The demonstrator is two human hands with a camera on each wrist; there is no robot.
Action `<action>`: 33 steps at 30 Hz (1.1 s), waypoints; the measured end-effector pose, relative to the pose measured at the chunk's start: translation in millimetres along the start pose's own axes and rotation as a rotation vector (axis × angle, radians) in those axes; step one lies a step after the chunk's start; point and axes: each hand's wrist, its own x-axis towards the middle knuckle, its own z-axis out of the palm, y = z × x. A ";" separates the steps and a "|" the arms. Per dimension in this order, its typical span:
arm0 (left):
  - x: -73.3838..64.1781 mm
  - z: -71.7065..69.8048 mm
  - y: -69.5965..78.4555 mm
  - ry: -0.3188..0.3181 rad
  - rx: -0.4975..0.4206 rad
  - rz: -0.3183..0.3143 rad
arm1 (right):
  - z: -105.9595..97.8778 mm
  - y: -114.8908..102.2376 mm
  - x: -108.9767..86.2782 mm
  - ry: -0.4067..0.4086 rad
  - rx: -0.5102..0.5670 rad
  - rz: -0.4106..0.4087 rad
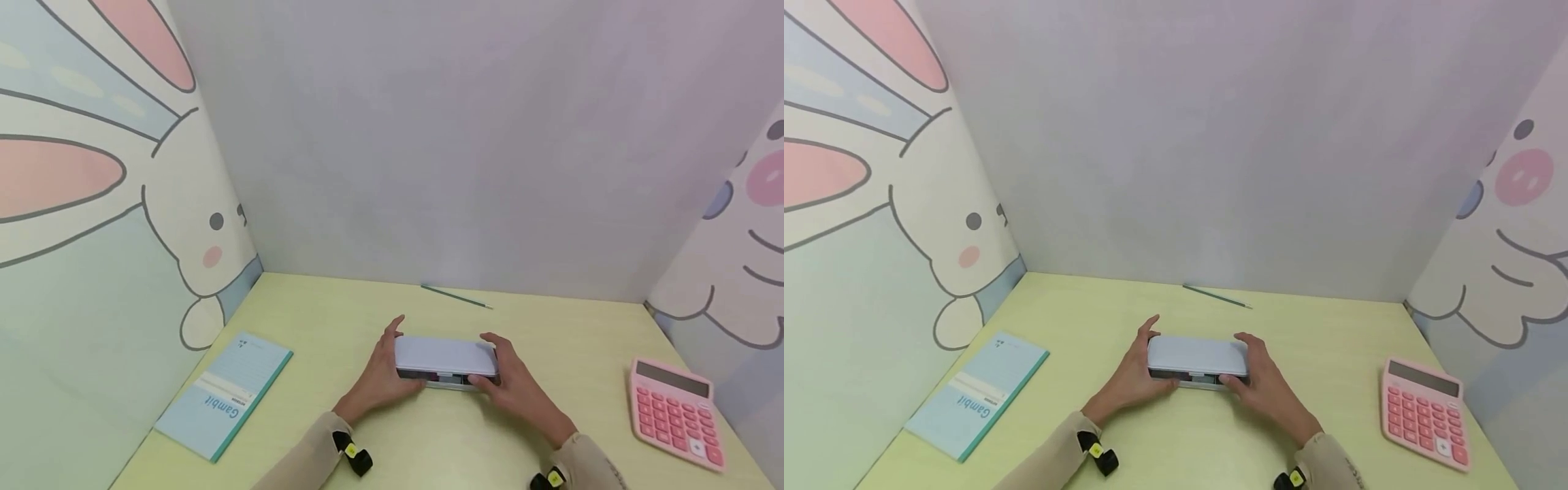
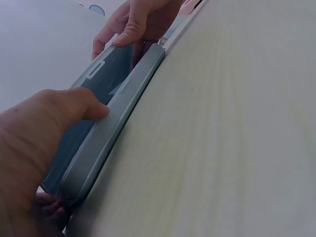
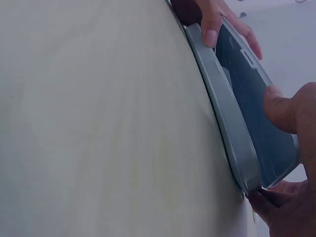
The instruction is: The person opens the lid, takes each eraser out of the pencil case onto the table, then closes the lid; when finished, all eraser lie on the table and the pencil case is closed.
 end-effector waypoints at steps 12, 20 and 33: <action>-0.7 -6.5 -5.8 0.017 -0.084 0.036 | -20.1 8.5 26.6 -0.100 0.049 0.040; -0.5 -4.2 -6.1 0.012 -0.092 0.037 | -22.9 9.4 39.4 -0.063 0.102 0.144; -1.8 -4.5 -5.1 -0.032 0.046 0.046 | -21.9 13.6 59.4 -0.037 0.158 0.327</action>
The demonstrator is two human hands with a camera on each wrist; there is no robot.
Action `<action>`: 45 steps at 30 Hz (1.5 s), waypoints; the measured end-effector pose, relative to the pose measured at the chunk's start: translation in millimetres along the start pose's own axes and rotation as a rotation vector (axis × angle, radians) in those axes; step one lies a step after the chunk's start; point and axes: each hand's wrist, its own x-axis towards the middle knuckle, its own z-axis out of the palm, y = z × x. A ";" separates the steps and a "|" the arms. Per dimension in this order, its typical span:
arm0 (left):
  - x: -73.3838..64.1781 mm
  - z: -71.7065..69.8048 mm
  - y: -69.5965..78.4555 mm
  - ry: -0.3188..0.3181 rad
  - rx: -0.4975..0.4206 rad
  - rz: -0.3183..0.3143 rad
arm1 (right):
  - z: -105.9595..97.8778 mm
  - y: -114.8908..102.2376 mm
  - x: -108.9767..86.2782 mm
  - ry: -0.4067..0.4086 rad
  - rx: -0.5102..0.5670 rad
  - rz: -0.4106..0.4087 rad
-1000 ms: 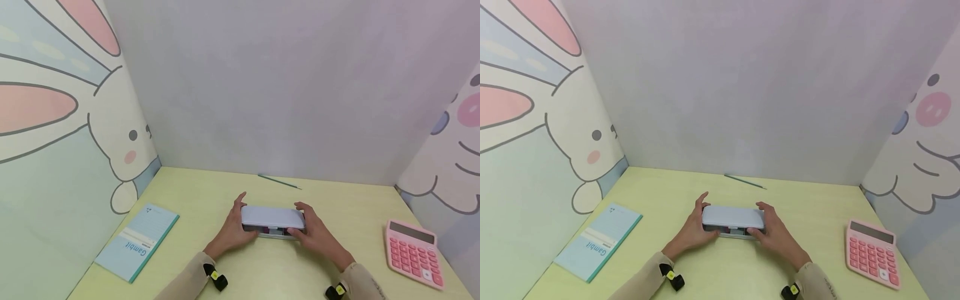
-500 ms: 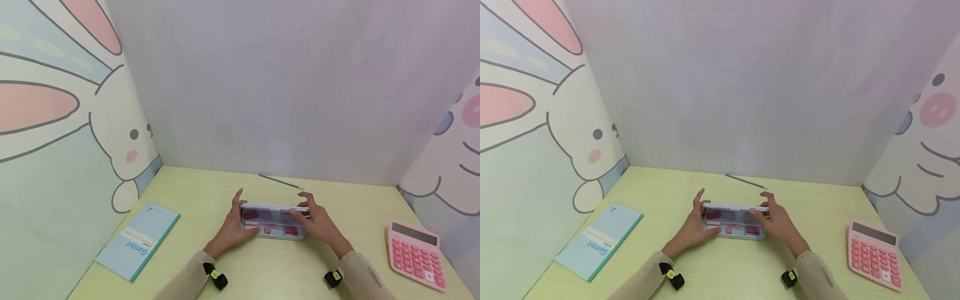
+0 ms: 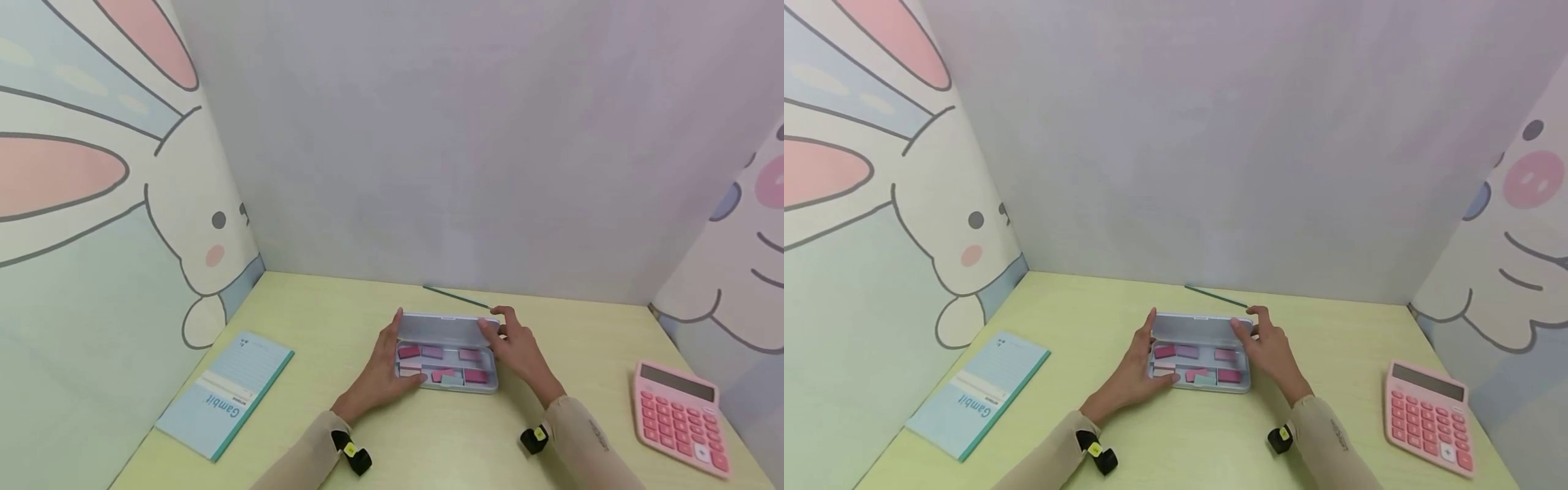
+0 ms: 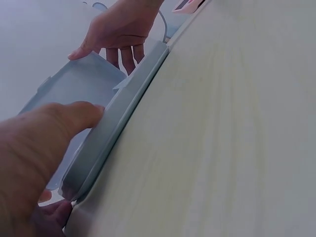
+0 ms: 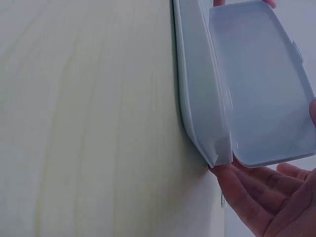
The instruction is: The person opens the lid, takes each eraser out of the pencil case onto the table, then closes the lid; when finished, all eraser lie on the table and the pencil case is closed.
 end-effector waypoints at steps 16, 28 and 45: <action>1.4 4.8 2.3 -0.019 0.110 -0.095 | -7.2 15.5 -8.0 0.020 0.066 0.016; 0.1 5.8 7.4 -0.044 0.229 -0.119 | -11.7 16.7 -19.3 0.015 -0.091 -0.086; -2.5 5.1 6.2 -0.063 0.359 -0.120 | 5.4 2.2 -15.5 -0.068 -0.184 -0.134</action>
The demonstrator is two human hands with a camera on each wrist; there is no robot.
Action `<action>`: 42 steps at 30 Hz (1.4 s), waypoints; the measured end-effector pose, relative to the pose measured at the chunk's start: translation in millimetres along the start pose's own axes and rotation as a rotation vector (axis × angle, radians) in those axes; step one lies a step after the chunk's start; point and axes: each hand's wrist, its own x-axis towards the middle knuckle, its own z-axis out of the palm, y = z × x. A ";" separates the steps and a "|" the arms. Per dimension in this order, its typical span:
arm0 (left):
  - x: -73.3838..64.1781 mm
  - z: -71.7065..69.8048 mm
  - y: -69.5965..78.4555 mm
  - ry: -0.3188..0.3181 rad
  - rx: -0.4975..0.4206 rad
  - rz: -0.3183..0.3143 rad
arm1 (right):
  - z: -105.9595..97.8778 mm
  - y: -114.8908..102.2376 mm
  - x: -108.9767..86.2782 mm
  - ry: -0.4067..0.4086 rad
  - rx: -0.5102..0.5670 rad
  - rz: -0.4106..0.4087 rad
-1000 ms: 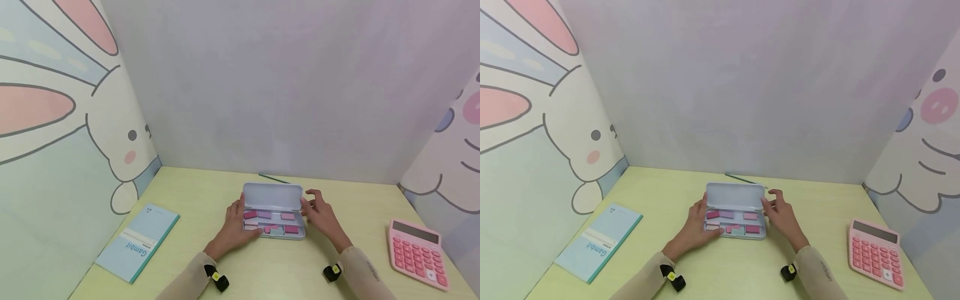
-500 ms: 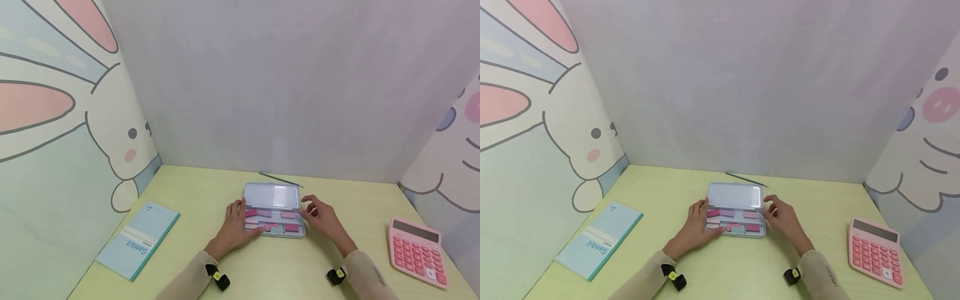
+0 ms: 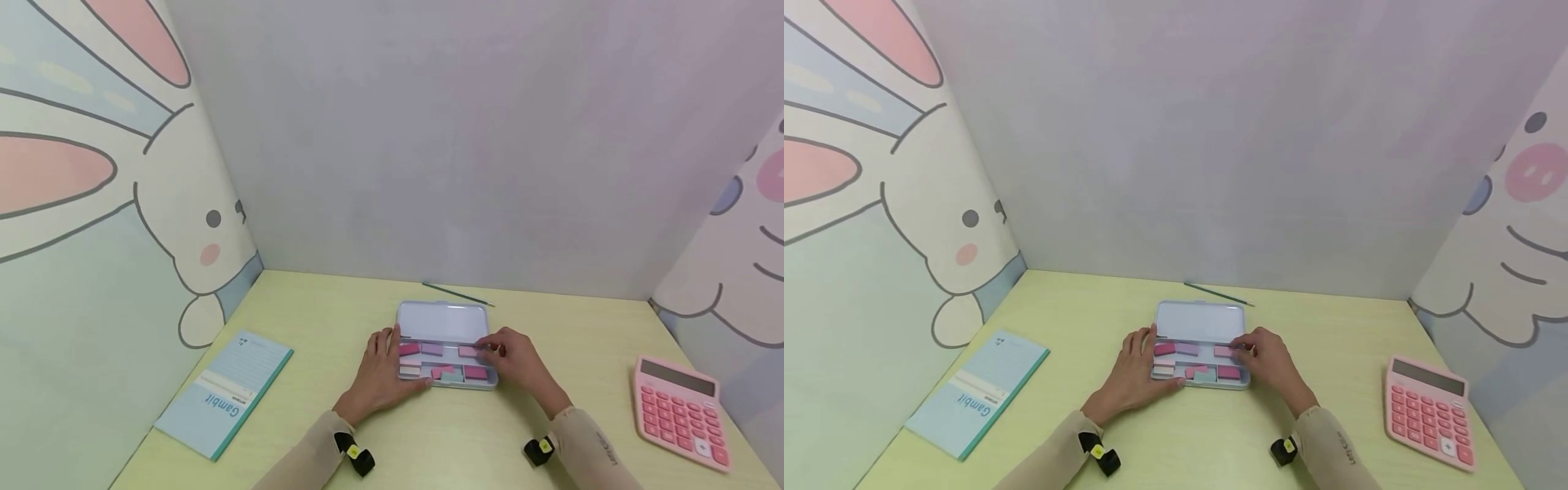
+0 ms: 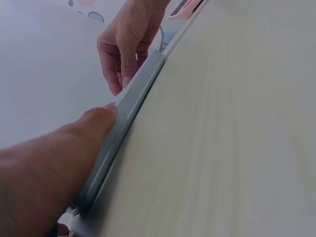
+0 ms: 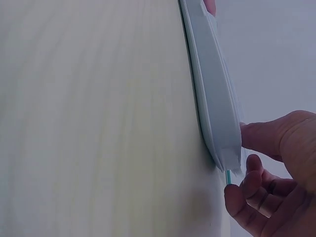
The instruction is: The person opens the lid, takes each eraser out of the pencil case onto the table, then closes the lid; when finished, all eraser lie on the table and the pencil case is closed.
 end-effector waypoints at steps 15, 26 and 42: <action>-0.1 -0.4 1.3 0.005 -0.023 -0.001 | 4.8 -4.8 4.0 -0.039 -0.020 0.076; -1.8 0.5 -0.6 0.017 -0.007 0.007 | 7.0 -7.7 5.8 -0.064 -0.056 0.036; -0.4 -1.1 0.7 0.023 -0.021 0.006 | -0.8 -18.1 4.5 -0.066 -0.116 0.026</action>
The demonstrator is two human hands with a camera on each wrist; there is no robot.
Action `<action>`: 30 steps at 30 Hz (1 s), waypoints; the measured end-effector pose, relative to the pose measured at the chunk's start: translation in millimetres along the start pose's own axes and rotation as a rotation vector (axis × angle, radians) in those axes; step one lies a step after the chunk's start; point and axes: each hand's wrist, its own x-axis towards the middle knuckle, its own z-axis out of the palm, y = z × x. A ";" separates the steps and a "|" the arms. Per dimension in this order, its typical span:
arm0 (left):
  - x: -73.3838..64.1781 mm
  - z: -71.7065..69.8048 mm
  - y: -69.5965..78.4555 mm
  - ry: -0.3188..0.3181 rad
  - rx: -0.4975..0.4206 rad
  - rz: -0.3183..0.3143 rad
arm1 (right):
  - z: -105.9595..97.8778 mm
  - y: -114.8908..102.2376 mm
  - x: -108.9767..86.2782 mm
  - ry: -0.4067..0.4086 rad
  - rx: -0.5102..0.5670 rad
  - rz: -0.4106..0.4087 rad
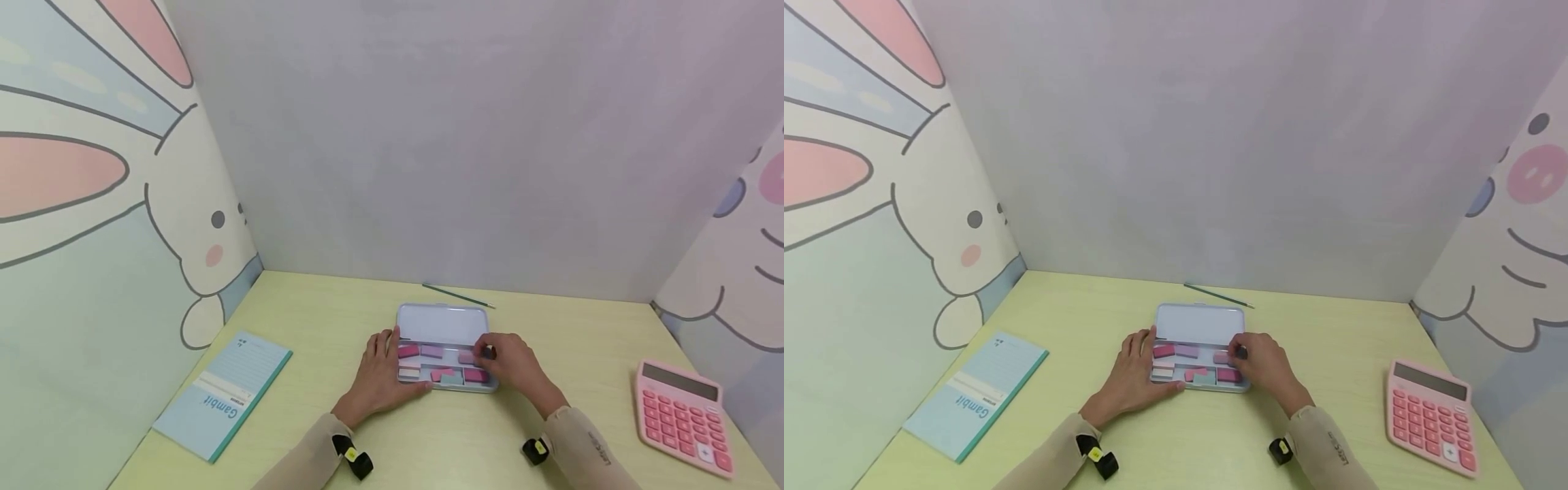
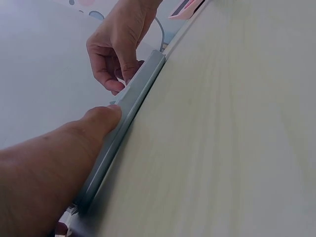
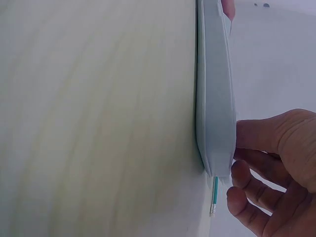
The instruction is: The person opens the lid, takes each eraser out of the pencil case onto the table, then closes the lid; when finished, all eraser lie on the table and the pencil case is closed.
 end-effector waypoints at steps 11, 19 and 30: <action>0.6 -0.6 -0.1 -0.002 0.032 0.006 | -22.2 25.0 10.0 0.012 0.119 -0.052; 1.3 -0.7 -0.6 0.009 0.031 0.008 | -41.6 56.7 21.6 -0.017 0.079 -0.043; 2.4 1.1 -3.0 -0.004 0.026 -0.006 | -36.8 74.8 26.7 -0.097 0.093 0.069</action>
